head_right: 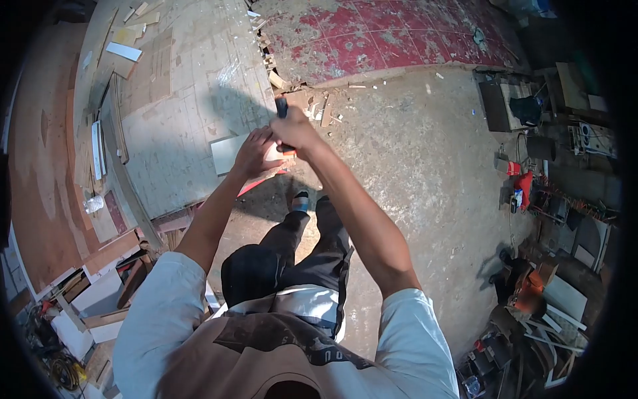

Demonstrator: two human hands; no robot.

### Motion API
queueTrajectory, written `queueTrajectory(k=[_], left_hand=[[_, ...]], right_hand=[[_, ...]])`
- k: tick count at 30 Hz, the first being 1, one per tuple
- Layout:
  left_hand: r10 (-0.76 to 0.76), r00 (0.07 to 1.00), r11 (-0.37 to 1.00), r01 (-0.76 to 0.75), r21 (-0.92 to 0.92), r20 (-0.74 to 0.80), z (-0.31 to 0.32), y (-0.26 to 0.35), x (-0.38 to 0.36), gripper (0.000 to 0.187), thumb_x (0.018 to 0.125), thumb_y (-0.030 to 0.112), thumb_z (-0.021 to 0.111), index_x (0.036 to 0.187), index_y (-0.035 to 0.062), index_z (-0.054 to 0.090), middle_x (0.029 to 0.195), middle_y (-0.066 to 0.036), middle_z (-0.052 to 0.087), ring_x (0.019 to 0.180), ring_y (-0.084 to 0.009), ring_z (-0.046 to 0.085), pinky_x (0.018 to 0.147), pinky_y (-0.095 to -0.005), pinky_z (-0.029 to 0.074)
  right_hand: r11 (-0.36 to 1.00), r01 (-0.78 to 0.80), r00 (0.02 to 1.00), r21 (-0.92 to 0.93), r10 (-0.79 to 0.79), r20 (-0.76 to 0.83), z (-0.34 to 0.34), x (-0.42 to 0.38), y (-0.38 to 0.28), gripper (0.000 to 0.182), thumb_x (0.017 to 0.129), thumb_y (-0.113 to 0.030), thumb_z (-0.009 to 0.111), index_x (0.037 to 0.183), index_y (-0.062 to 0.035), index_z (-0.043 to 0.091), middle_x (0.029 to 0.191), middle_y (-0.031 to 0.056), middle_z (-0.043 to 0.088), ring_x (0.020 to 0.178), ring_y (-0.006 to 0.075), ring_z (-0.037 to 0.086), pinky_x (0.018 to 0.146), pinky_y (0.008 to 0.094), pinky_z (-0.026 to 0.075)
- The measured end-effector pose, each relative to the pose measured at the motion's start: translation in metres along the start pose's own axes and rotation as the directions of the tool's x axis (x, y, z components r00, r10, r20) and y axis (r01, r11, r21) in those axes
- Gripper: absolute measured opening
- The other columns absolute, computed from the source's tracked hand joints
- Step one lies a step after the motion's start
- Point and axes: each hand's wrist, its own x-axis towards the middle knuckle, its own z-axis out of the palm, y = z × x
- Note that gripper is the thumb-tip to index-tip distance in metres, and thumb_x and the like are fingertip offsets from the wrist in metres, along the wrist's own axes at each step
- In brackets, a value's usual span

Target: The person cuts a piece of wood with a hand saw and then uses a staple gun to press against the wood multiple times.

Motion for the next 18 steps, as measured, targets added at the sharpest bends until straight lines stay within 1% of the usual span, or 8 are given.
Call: queueTrajectory(k=[1,2,8,10,12,14,15,18], left_hand=[[0.010,1.000,1.000,-0.010,0.000,-0.010,0.002,0.004,-0.004,0.095,0.071,0.054,0.077,0.142,-0.0013,0.045,0.141,-0.017,0.050,0.130,-0.0341,0.047,0.112,-0.0457,0.034],[0.015,1.000,1.000,-0.015,-0.006,-0.004,0.003,0.005,-0.007,0.095,0.071,0.054,0.077,0.142,-0.0013,0.045,0.141,-0.017,0.050,0.130,-0.0341,0.047,0.112,-0.0457,0.034],[-0.034,0.999,0.999,0.033,-0.013,-0.031,0.005,0.002,-0.002,0.094,0.072,0.053,0.076,0.142,-0.0012,0.045,0.143,-0.016,0.048,0.132,-0.0334,0.045,0.112,-0.0456,0.034],[-0.039,0.999,0.999,0.039,-0.010,-0.030,0.004,0.005,-0.006,0.094,0.072,0.053,0.077,0.142,-0.0009,0.045,0.143,-0.016,0.049,0.132,-0.0332,0.045,0.112,-0.0452,0.034],[-0.030,0.998,1.000,0.029,-0.005,-0.055,0.003,0.003,0.001,0.094,0.071,0.052,0.077,0.142,-0.0006,0.045,0.143,-0.015,0.049,0.132,-0.0330,0.045,0.113,-0.0449,0.034],[-0.038,0.999,0.999,0.037,-0.024,-0.038,0.006,0.001,-0.001,0.095,0.070,0.052,0.078,0.142,-0.0003,0.045,0.143,-0.015,0.049,0.132,-0.0322,0.045,0.113,-0.0443,0.034],[-0.042,0.999,0.999,0.041,-0.029,-0.033,0.007,0.003,-0.004,0.095,0.070,0.052,0.078,0.142,-0.0003,0.045,0.143,-0.015,0.049,0.132,-0.0322,0.045,0.113,-0.0443,0.034],[-0.030,0.999,1.000,0.029,-0.012,-0.046,0.007,0.002,-0.003,0.094,0.071,0.052,0.077,0.142,-0.0001,0.045,0.143,-0.015,0.049,0.132,-0.0318,0.045,0.113,-0.0443,0.034]], right_hand=[[0.998,0.013,0.997,0.066,-0.018,0.069,-0.003,-0.012,-0.016,0.013,0.085,-0.008,0.054,0.075,-0.0015,0.050,0.057,0.0037,0.049,0.044,0.0136,0.048,0.040,0.0307,0.038],[0.997,-0.050,0.994,-0.052,0.055,0.095,-0.004,-0.025,-0.040,0.009,0.085,-0.008,0.054,0.082,-0.0014,0.050,0.058,0.0027,0.048,0.044,0.0128,0.047,0.041,0.0299,0.038],[1.000,-0.012,1.000,-0.023,0.012,-0.002,-0.001,-0.045,-0.024,0.010,0.088,-0.012,0.056,0.088,-0.0035,0.050,0.061,0.0014,0.048,0.045,0.0107,0.045,0.041,0.0290,0.039],[0.996,0.078,0.997,-0.034,-0.079,-0.009,-0.007,-0.011,0.014,0.010,0.087,-0.011,0.056,0.087,-0.0037,0.049,0.061,0.0011,0.048,0.045,0.0103,0.046,0.040,0.0287,0.039],[0.997,0.076,0.997,0.004,-0.075,-0.009,-0.016,0.026,0.034,0.010,0.086,-0.009,0.055,0.079,-0.0026,0.051,0.059,0.0023,0.049,0.044,0.0116,0.047,0.039,0.0294,0.038],[0.993,0.062,0.996,-0.097,-0.056,0.065,-0.011,0.059,0.042,0.015,0.083,-0.009,0.056,0.076,0.0042,0.058,0.060,0.0084,0.056,0.046,0.0162,0.054,0.040,0.0324,0.041],[0.998,0.037,0.999,-0.046,-0.036,0.022,-0.005,0.059,0.041,0.020,0.080,-0.008,0.056,0.064,0.0035,0.056,0.056,0.0089,0.055,0.045,0.0170,0.054,0.038,0.0326,0.040],[0.998,0.013,1.000,-0.066,-0.013,0.000,-0.007,0.048,0.034,0.020,0.080,-0.008,0.056,0.064,0.0040,0.057,0.055,0.0087,0.053,0.043,0.0172,0.053,0.036,0.0329,0.038]])
